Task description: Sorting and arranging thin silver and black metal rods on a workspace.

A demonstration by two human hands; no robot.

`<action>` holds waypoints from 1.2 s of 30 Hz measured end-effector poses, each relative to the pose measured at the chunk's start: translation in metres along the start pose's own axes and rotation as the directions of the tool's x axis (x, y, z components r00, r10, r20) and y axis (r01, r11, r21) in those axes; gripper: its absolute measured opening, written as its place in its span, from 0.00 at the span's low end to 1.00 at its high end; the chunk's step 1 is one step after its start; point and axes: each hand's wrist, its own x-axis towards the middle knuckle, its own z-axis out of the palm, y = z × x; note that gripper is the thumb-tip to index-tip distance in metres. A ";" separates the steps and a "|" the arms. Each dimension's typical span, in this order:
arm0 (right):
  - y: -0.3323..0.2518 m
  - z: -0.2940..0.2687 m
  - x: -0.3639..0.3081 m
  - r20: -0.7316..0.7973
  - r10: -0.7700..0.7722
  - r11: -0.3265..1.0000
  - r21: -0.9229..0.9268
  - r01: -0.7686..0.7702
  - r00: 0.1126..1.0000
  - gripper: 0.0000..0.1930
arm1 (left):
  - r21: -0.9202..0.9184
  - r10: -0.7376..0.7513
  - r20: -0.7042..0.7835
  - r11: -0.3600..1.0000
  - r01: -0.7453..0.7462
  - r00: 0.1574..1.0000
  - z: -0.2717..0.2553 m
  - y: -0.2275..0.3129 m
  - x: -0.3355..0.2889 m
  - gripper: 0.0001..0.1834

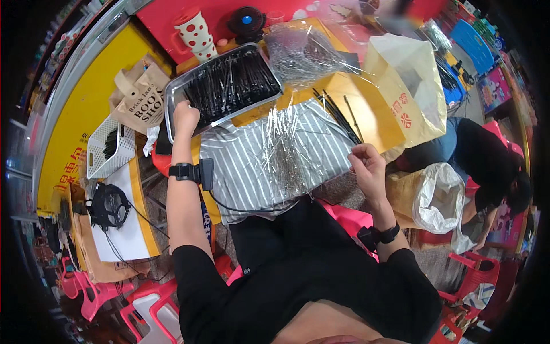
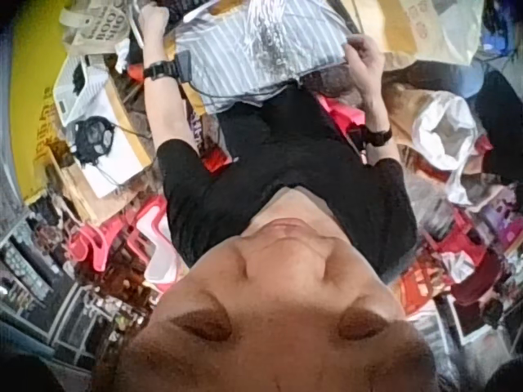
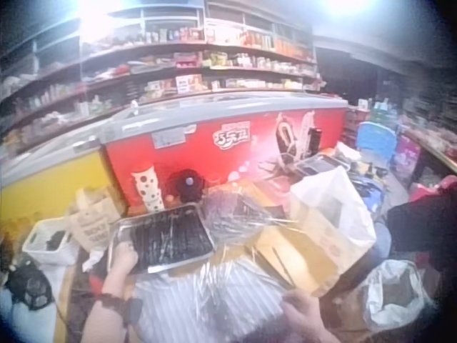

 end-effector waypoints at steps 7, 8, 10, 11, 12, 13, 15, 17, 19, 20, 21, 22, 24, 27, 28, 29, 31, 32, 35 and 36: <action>0.005 -0.014 0.032 -0.070 -0.268 0.836 -0.512 0.197 0.961 0.07 | -0.101 0.060 -0.004 0.993 -0.060 0.998 -0.032 0.025 -0.040 0.22; 0.003 -0.013 0.035 -0.066 -0.274 0.838 -0.505 0.204 0.960 0.07 | -0.162 0.110 -0.090 0.979 -0.123 0.990 -0.043 0.026 -0.053 0.21; -0.002 -0.015 0.037 -0.057 -0.250 0.836 -0.516 0.186 0.967 0.05 | -0.298 0.113 -0.093 0.945 -0.136 0.989 -0.057 0.035 -0.085 0.20; -0.002 -0.011 0.036 -0.050 -0.250 0.838 -0.511 0.190 0.967 0.05 | -0.422 0.109 -0.097 0.896 -0.140 0.989 -0.067 0.038 -0.106 0.19; 0.001 -0.007 0.036 0.005 -0.213 0.871 -0.452 0.192 0.977 0.05 | -0.494 0.113 -0.041 0.861 -0.119 0.993 -0.071 0.045 -0.126 0.18; 0.004 -0.003 0.036 0.065 -0.180 0.900 -0.392 0.191 0.982 0.05 | -0.562 0.120 0.013 0.822 -0.092 0.993 -0.073 0.050 -0.146 0.16; 0.009 0.009 0.036 0.122 -0.174 0.886 -0.414 0.209 0.977 0.06 | -0.651 0.190 0.068 0.752 -0.100 0.979 -0.074 0.052 -0.184 0.15; 0.020 0.021 0.037 0.196 -0.202 0.836 -0.476 0.273 0.960 0.08 | -0.699 0.129 0.168 0.714 0.026 0.977 -0.065 0.054 -0.217 0.14; 0.016 0.039 0.035 0.239 -0.170 0.802 -0.531 0.275 0.956 0.08 | -0.772 0.136 0.230 0.629 0.095 0.964 -0.053 0.061 -0.247 0.12; 0.015 0.046 0.036 0.273 -0.137 0.759 -0.588 0.278 0.952 0.09 | -0.770 0.140 0.283 0.623 0.138 0.949 -0.050 0.068 -0.259 0.12; 0.014 0.049 0.036 0.278 -0.138 0.758 -0.588 0.282 0.951 0.09 | -0.766 0.147 0.337 0.617 0.180 0.930 -0.048 0.077 -0.269 0.12; 0.014 0.052 0.037 0.271 -0.139 0.738 -0.613 0.282 0.953 0.10 | -0.798 0.187 0.343 0.575 0.180 0.921 -0.036 0.079 -0.278 0.12; 0.015 0.057 0.039 0.255 -0.139 0.698 -0.660 0.278 0.957 0.13 | -0.771 0.209 0.431 0.591 0.238 0.878 -0.032 0.093 -0.291 0.12; 0.009 0.056 0.040 0.197 -0.129 0.739 -0.635 0.227 0.972 0.15 | -0.784 0.276 0.503 0.545 0.297 0.819 -0.025 0.101 -0.305 0.12; 0.008 0.054 0.040 0.126 -0.112 0.779 -0.605 0.166 0.986 0.15 | -0.785 0.275 0.502 0.542 0.299 0.820 -0.024 0.103 -0.307 0.12; 0.009 0.049 0.039 0.072 -0.190 0.769 -0.609 0.194 0.979 0.17 | -0.788 0.301 0.522 0.527 0.317 0.798 -0.023 0.106 -0.308 0.12; 0.007 0.035 0.038 0.018 -0.182 0.859 -0.484 0.168 0.983 0.19 | -0.786 0.334 0.560 0.503 0.359 0.758 -0.019 0.109 -0.311 0.12; 0.005 0.031 0.036 -0.039 -0.165 0.928 -0.344 0.142 0.986 0.20 | -0.787 0.335 0.562 0.499 0.363 0.757 -0.018 0.114 -0.311 0.12; -0.005 0.027 0.026 -0.063 -0.186 0.980 -0.085 0.180 0.981 0.21 | -0.749 0.332 0.627 0.506 0.428 0.705 -0.018 0.133 -0.309 0.13; -0.012 0.027 0.021 -0.059 -0.163 0.982 0.085 0.168 0.985 0.20 | -0.756 0.316 0.624 0.476 0.449 0.715 -0.014 0.140 -0.310 0.13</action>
